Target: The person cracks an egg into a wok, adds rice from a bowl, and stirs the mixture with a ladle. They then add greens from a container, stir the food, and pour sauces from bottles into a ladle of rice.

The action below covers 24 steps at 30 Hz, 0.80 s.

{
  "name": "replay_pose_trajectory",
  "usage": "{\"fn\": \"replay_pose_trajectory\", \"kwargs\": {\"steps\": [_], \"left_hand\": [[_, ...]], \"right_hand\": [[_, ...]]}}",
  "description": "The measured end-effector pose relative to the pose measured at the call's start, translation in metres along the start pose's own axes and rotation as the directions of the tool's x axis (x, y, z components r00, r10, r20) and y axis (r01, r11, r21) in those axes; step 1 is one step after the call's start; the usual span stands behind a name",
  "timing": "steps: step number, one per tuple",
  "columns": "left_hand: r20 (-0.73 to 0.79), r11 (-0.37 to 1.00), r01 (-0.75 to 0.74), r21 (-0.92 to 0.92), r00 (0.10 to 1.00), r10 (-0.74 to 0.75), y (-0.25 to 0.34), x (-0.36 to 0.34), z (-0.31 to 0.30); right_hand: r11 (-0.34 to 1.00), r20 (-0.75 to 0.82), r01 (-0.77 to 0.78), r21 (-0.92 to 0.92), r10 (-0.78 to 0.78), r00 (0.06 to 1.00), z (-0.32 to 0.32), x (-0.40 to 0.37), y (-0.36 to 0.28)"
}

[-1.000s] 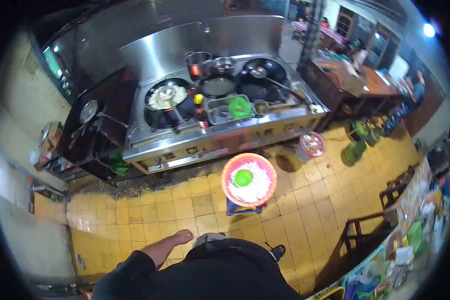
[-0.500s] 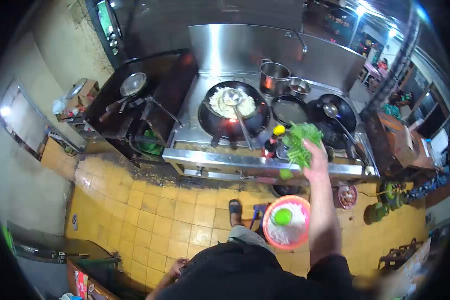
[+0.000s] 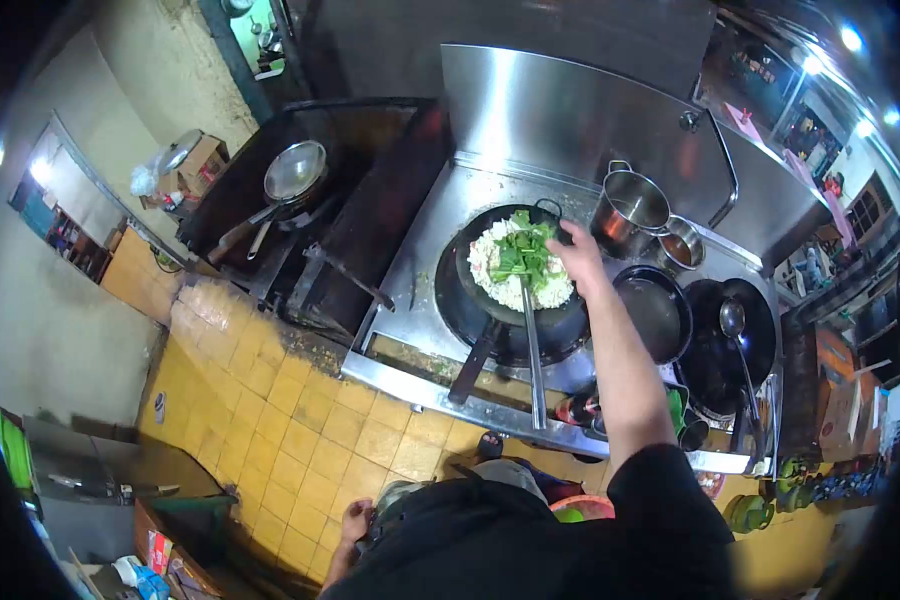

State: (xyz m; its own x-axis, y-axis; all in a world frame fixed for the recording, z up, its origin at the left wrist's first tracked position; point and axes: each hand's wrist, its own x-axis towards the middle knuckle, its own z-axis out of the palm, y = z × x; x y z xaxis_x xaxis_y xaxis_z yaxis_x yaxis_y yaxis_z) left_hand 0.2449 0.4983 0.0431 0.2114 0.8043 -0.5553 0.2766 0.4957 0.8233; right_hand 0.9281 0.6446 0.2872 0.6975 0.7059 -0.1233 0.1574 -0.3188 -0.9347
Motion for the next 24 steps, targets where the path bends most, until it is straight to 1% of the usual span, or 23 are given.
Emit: {"fn": "replay_pose_trajectory", "kwargs": {"steps": [1,2,3,4,5,6,7,8,9,10,11,12,13,14,15,16,17,18,19,20,22,23,24], "left_hand": [[0.028,1.0,0.008,-0.029,1.0,-0.007,0.044,0.008,0.021],[0.031,0.989,0.116,-0.094,0.993,-0.114,0.084,0.017,0.042],[0.102,0.992,0.126,-0.017,0.987,-0.123,0.119,0.031,0.055],[0.132,0.996,0.089,-0.01,0.987,-0.087,0.169,0.03,0.08],[0.217,0.998,0.059,-0.018,0.975,-0.054,0.194,0.045,0.093],[0.305,0.999,0.037,-0.021,0.952,-0.029,0.215,0.065,0.109],[0.391,0.999,0.029,-0.043,0.92,-0.01,0.233,0.081,0.126],[0.486,0.997,0.026,-0.069,0.874,0.011,0.256,0.089,0.145],[0.57,1.0,0.011,-0.026,0.822,0.006,0.271,0.102,0.163],[0.664,0.994,0.08,-0.074,0.748,-0.011,0.27,0.121,0.179],[0.682,0.988,0.15,0.026,0.72,-0.127,0.286,0.127,0.198],[0.696,0.989,0.145,0.039,0.706,-0.131,0.291,0.133,0.212],[0.742,0.976,0.216,0.024,0.65,-0.163,0.291,0.144,0.228],[0.786,0.958,0.288,0.015,0.589,-0.189,0.289,0.156,0.242],[0.799,0.958,0.285,0.026,0.569,-0.191,0.283,0.168,0.254],[0.82,0.902,0.431,0.028,0.506,-0.267,0.274,0.18,0.264],[0.837,0.82,0.571,0.036,0.432,-0.337,0.267,0.185,0.27],[0.841,0.816,0.576,0.051,0.415,-0.346,0.268,0.186,0.272],[0.841,0.785,0.615,0.072,0.387,-0.379,0.275,0.186,0.275],[0.841,0.754,0.651,0.088,0.357,-0.407,0.283,0.184,0.279],[0.86,0.784,0.618,0.05,0.373,-0.348,0.295,0.176,0.28],[0.851,0.783,0.614,0.096,0.358,-0.385,0.294,0.178,0.28],[0.839,0.781,0.608,0.141,0.346,-0.421,0.293,0.179,0.278]], "right_hand": [[0.971,-0.067,0.198,-0.131,-0.208,0.976,0.0,0.005,0.024],[0.946,-0.147,0.208,-0.249,-0.249,0.957,0.003,-0.023,0.03],[0.843,-0.087,0.368,-0.392,-0.432,0.898,0.001,-0.057,0.035],[0.847,-0.064,0.134,-0.514,-0.194,0.979,0.011,-0.084,0.056],[0.944,-0.071,-0.202,-0.262,0.19,0.979,0.026,-0.123,0.061],[0.853,0.076,-0.51,-0.11,0.519,0.851,0.036,-0.155,0.055],[0.809,0.25,-0.572,0.138,0.53,0.81,0.043,-0.175,0.095],[0.687,0.415,-0.629,0.364,0.485,0.77,0.046,-0.185,0.127],[0.6,0.465,-0.615,0.512,0.408,0.785,0.041,-0.188,0.125],[0.488,0.498,-0.592,0.641,0.322,0.805,0.035,-0.191,0.117],[0.396,0.478,-0.573,0.717,0.319,0.818,0.023,-0.19,0.09],[0.565,0.423,-0.558,0.608,0.364,0.83,0.014,-0.188,0.076],[0.84,0.325,-0.48,0.254,0.393,0.86,0.006,-0.186,0.053],[0.92,0.223,-0.351,-0.177,0.384,0.896,0.0,-0.186,0.036],[0.787,0.131,0.107,-0.607,-0.034,0.991,0.0,-0.181,0.068],[0.783,0.11,0.089,-0.615,-0.027,0.994,0.0,-0.183,0.06],[0.684,0.06,0.026,-0.729,0.026,0.998,0.004,-0.186,0.038],[0.568,0.008,-0.036,-0.822,0.076,0.997,0.011,-0.191,0.014],[0.536,-0.022,-0.071,-0.841,0.097,0.995,0.023,-0.198,-0.013],[0.527,-0.034,-0.084,-0.846,0.105,0.994,0.038,-0.199,-0.014],[0.58,-0.106,-0.188,-0.792,0.172,0.979,0.067,-0.206,0.013],[0.555,-0.103,-0.094,-0.826,0.015,0.995,0.081,-0.211,0.061],[0.548,-0.103,-0.1,-0.83,0.026,0.994,0.081,-0.227,0.046]]}}
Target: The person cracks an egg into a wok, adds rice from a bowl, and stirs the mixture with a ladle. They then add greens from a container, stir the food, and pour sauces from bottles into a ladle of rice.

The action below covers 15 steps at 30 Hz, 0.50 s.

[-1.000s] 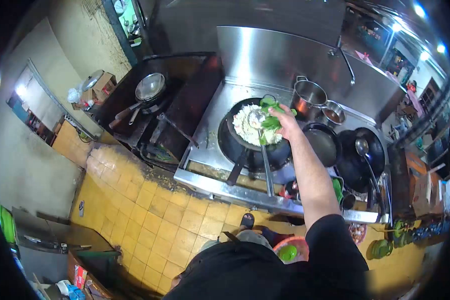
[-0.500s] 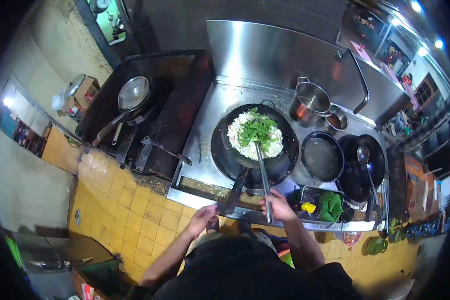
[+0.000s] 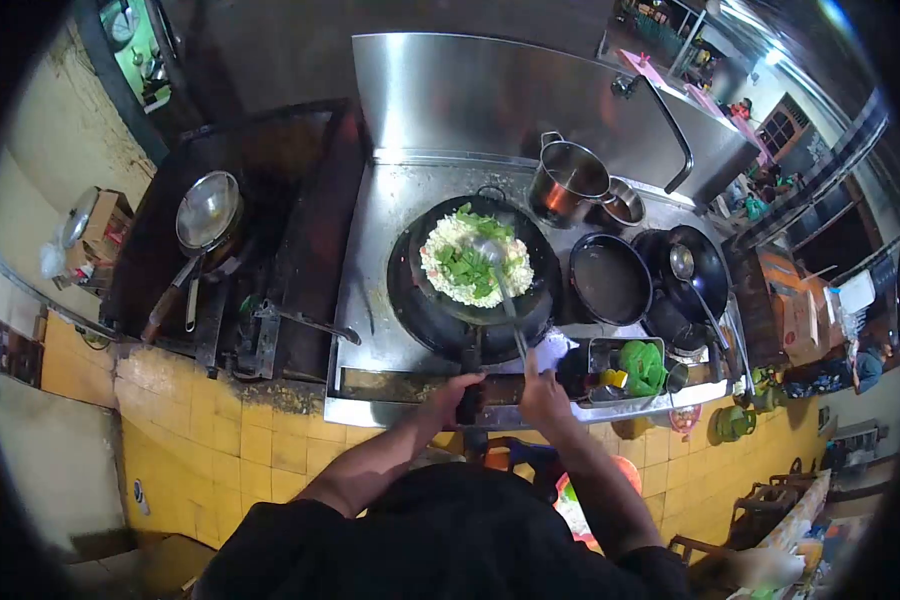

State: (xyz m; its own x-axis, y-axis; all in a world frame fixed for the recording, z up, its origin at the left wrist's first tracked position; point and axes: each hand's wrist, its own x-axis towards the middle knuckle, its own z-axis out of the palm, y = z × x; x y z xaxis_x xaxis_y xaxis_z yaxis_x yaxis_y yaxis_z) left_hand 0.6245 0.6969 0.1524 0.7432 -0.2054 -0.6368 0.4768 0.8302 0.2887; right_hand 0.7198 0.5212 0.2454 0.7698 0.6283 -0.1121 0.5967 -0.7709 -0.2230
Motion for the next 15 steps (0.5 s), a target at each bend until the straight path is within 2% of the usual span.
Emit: {"fn": "replay_pose_trajectory", "kwargs": {"steps": [2,3,4,6,7,8,9,10,11,12,14,15], "left_hand": [[0.012,0.999,-0.041,-0.005,0.999,0.041,-0.002,-0.002,0.003],[0.019,0.996,-0.093,-0.008,0.995,0.093,-0.003,-0.001,0.005],[0.024,0.995,-0.096,-0.018,0.995,0.097,-0.001,-0.001,0.006],[0.034,0.997,-0.081,0.02,0.996,0.08,-0.004,-0.002,0.003],[0.034,0.997,-0.082,0.016,0.996,0.081,-0.003,-0.004,0.005],[-0.028,0.998,-0.053,0.033,0.998,0.054,0.001,-0.008,0.009],[-0.09,0.999,-0.017,0.05,0.996,0.022,0.0,-0.011,0.012],[-0.089,0.999,-0.013,0.048,0.996,0.017,-0.001,-0.009,0.012],[-0.065,0.999,-0.03,0.012,0.997,0.031,0.0,-0.005,0.009],[-0.043,0.999,-0.04,-0.023,0.998,0.039,-0.001,-0.004,0.005],[-0.056,0.999,-0.036,-0.014,0.998,0.035,0.0,-0.011,0.003],[0.0,0.998,-0.064,0.016,0.998,0.064,0.001,-0.013,-0.001]], "right_hand": [[0.998,0.303,0.023,-0.06,-0.004,0.953,-0.033,-0.034,-0.011],[0.997,0.336,0.013,-0.07,0.011,0.942,-0.038,-0.043,-0.005],[0.997,0.339,0.018,-0.08,0.01,0.941,-0.039,-0.036,-0.003],[0.99,0.242,-0.013,-0.142,0.047,0.969,-0.029,-0.019,-0.001],[0.998,0.095,0.045,-0.054,-0.04,0.995,-0.005,-0.007,0.0],[0.997,0.096,0.045,-0.056,-0.04,0.995,0.019,0.005,-0.004],[0.996,0.005,0.077,0.034,-0.077,0.997,0.042,0.013,-0.011],[0.986,-0.088,0.118,0.118,-0.108,0.99,0.052,0.016,-0.014],[0.997,0.029,0.067,0.033,-0.068,0.997,0.045,0.015,-0.015],[0.998,0.031,0.057,0.038,-0.058,0.998,0.024,0.002,-0.01],[0.993,0.265,0.112,0.019,-0.113,0.957,-0.025,-0.024,0.014],[0.994,0.267,0.109,0.018,-0.11,0.957,-0.03,-0.024,0.025]]}}
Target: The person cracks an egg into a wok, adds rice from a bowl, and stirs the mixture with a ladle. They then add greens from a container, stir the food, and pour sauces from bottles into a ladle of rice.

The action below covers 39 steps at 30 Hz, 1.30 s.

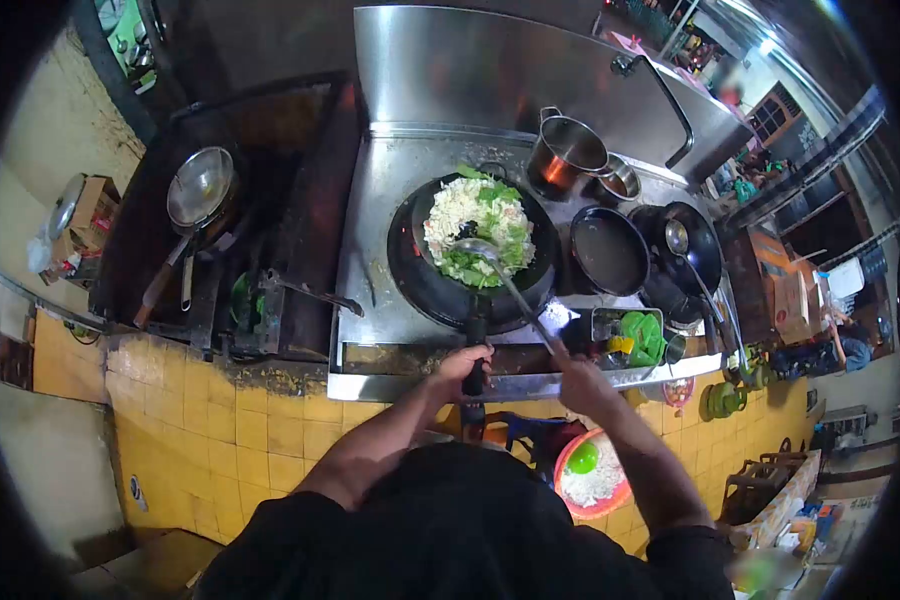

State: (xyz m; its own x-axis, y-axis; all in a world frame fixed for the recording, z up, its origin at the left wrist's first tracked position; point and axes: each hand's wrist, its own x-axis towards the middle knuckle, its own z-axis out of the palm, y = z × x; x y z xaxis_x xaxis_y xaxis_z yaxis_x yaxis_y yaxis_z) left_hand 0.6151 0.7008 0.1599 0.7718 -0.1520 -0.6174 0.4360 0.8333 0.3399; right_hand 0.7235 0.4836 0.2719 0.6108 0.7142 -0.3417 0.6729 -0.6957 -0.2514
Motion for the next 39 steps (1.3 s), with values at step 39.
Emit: {"fn": "replay_pose_trajectory", "kwargs": {"steps": [39], "left_hand": [[0.038,0.942,-0.204,0.267,0.979,0.201,-0.017,-0.069,0.009]], "right_hand": [[0.912,0.055,-0.185,0.367,0.177,0.983,-0.122,-0.114,-0.011]]}}
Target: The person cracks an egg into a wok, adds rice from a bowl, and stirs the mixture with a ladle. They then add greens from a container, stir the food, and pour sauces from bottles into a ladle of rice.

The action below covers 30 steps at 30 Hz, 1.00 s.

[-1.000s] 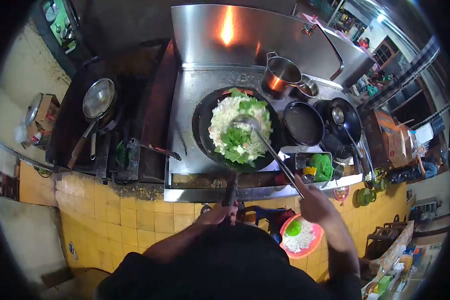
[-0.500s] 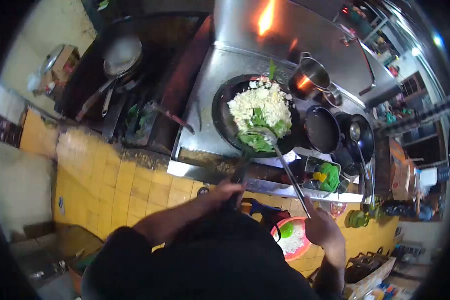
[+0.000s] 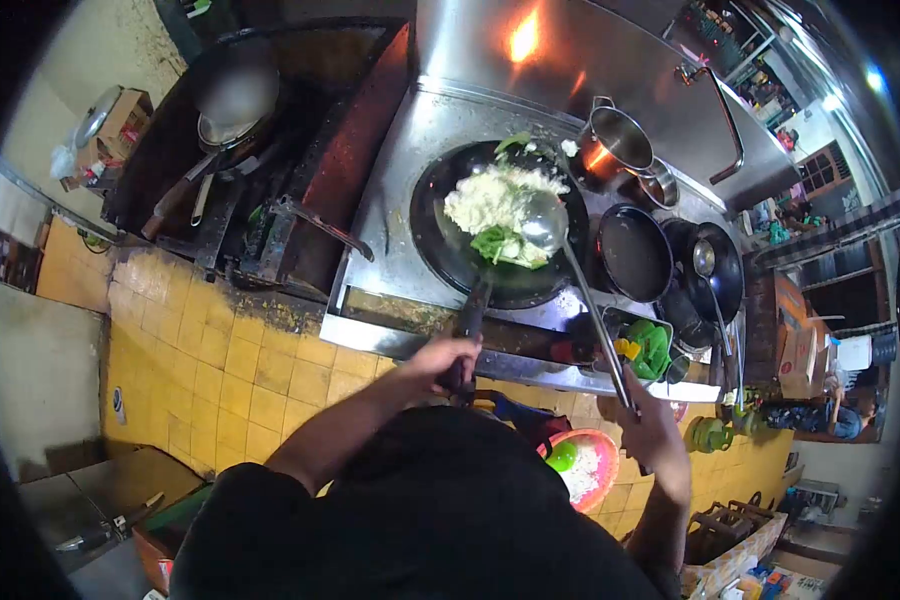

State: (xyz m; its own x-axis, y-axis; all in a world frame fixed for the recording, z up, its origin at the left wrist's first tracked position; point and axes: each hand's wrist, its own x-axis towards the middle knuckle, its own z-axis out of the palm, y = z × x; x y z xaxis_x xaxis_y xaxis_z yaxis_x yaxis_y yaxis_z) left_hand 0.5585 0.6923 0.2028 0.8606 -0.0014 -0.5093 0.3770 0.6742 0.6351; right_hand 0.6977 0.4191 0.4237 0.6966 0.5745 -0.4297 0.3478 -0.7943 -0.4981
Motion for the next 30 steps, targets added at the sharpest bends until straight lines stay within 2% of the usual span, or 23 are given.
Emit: {"fn": "replay_pose_trajectory", "kwargs": {"steps": [1,2,3,5,7,8,11,12,14,15,16,17,18,20,21,22,23,24,25,27,28,29,30], "left_hand": [[0.015,0.978,0.058,-0.2,0.998,-0.056,-0.01,0.022,-0.009],[0.04,0.915,0.11,-0.389,0.994,-0.102,-0.017,0.043,-0.014],[0.042,0.916,0.105,-0.387,0.994,-0.097,-0.01,0.049,-0.009],[0.047,0.909,0.109,-0.402,0.994,-0.099,0.005,0.058,-0.001],[0.032,0.909,0.132,-0.396,0.991,-0.129,-0.002,0.059,-0.006],[0.019,0.912,0.152,-0.381,0.988,-0.156,-0.001,0.062,-0.01],[0.038,0.91,0.15,-0.386,0.988,-0.147,-0.001,0.061,-0.007],[0.035,0.907,0.131,-0.401,0.991,-0.128,-0.001,0.063,-0.007],[0.044,0.908,0.124,-0.4,0.992,-0.116,-0.002,0.065,-0.008],[0.031,0.914,0.122,-0.387,0.992,-0.119,-0.001,0.063,-0.007],[0.02,0.919,0.117,-0.375,0.993,-0.119,0.0,0.063,-0.006],[0.022,0.921,0.12,-0.37,0.993,-0.12,0.0,0.065,-0.007],[0.033,0.921,0.13,-0.366,0.991,-0.127,0.0,0.065,-0.009],[0.044,0.923,0.156,-0.351,0.988,-0.15,0.001,0.063,-0.015],[0.068,0.911,0.175,-0.372,0.985,-0.162,0.001,0.062,-0.016],[0.092,0.899,0.196,-0.392,0.981,-0.174,0.003,0.06,-0.016],[0.018,0.907,0.134,-0.4,0.99,-0.139,0.013,0.047,-0.003],[0.076,0.871,0.136,-0.473,0.991,-0.113,0.017,0.034,-0.002],[0.057,0.891,0.134,-0.435,0.991,-0.121,0.015,0.024,-0.005],[0.044,0.955,0.122,-0.269,0.992,-0.114,-0.003,0.001,-0.014],[0.115,0.984,0.109,-0.143,0.989,-0.093,-0.018,-0.025,-0.015],[-0.136,0.953,-0.05,0.3,0.986,0.095,-0.066,-0.016,-0.029],[-0.127,0.949,-0.061,0.31,0.986,0.105,-0.049,-0.022,-0.021]], "right_hand": [[0.99,0.062,-0.14,0.008,0.14,0.988,-0.01,0.001,-0.017],[1.0,0.003,-0.005,0.006,0.005,1.0,0.0,0.022,0.008],[0.991,-0.055,0.131,-0.003,-0.131,0.99,0.02,0.051,0.04],[0.964,0.096,0.006,0.267,-0.033,0.995,0.049,0.113,0.023],[0.767,0.165,-0.157,0.622,0.068,0.984,0.089,0.149,0.016],[0.766,0.16,-0.15,0.625,0.062,0.985,0.079,0.152,0.022],[0.731,0.48,-0.348,0.586,0.033,0.877,0.009,0.136,0.042],[0.825,0.462,-0.33,0.459,0.096,0.882,-0.007,0.135,0.04],[0.938,0.288,-0.181,0.295,0.093,0.953,0.019,0.155,0.037],[0.935,0.287,-0.185,0.301,0.096,0.953,0.055,0.171,0.042],[0.985,0.052,0.046,0.166,-0.055,0.997,0.1,0.192,0.049],[0.97,-0.158,0.242,-0.026,-0.243,0.957,0.123,0.197,0.039],[0.993,0.018,0.059,0.105,-0.061,0.998,0.133,0.197,0.036],[0.937,-0.054,0.347,-0.032,-0.349,0.936,0.104,0.162,0.057],[0.989,0.146,0.135,0.059,-0.142,0.979,0.064,0.136,0.045],[0.999,0.255,-0.031,0.019,0.026,0.966,0.041,0.126,0.05],[0.999,0.236,-0.04,-0.029,0.046,0.971,0.02,0.11,0.03],[0.996,0.216,-0.054,-0.074,0.069,0.974,0.008,0.095,0.017],[0.995,0.208,-0.075,-0.059,0.085,0.974,0.022,0.093,0.022],[0.958,-0.15,0.028,-0.287,-0.074,0.986,0.048,0.099,0.034],[0.961,-0.166,0.015,-0.276,-0.063,0.984,0.046,0.086,0.033],[0.961,-0.173,0.1,-0.259,-0.148,0.974,0.038,0.066,0.026],[0.95,-0.179,0.19,-0.248,-0.238,0.955,0.027,0.046,0.018]]}}
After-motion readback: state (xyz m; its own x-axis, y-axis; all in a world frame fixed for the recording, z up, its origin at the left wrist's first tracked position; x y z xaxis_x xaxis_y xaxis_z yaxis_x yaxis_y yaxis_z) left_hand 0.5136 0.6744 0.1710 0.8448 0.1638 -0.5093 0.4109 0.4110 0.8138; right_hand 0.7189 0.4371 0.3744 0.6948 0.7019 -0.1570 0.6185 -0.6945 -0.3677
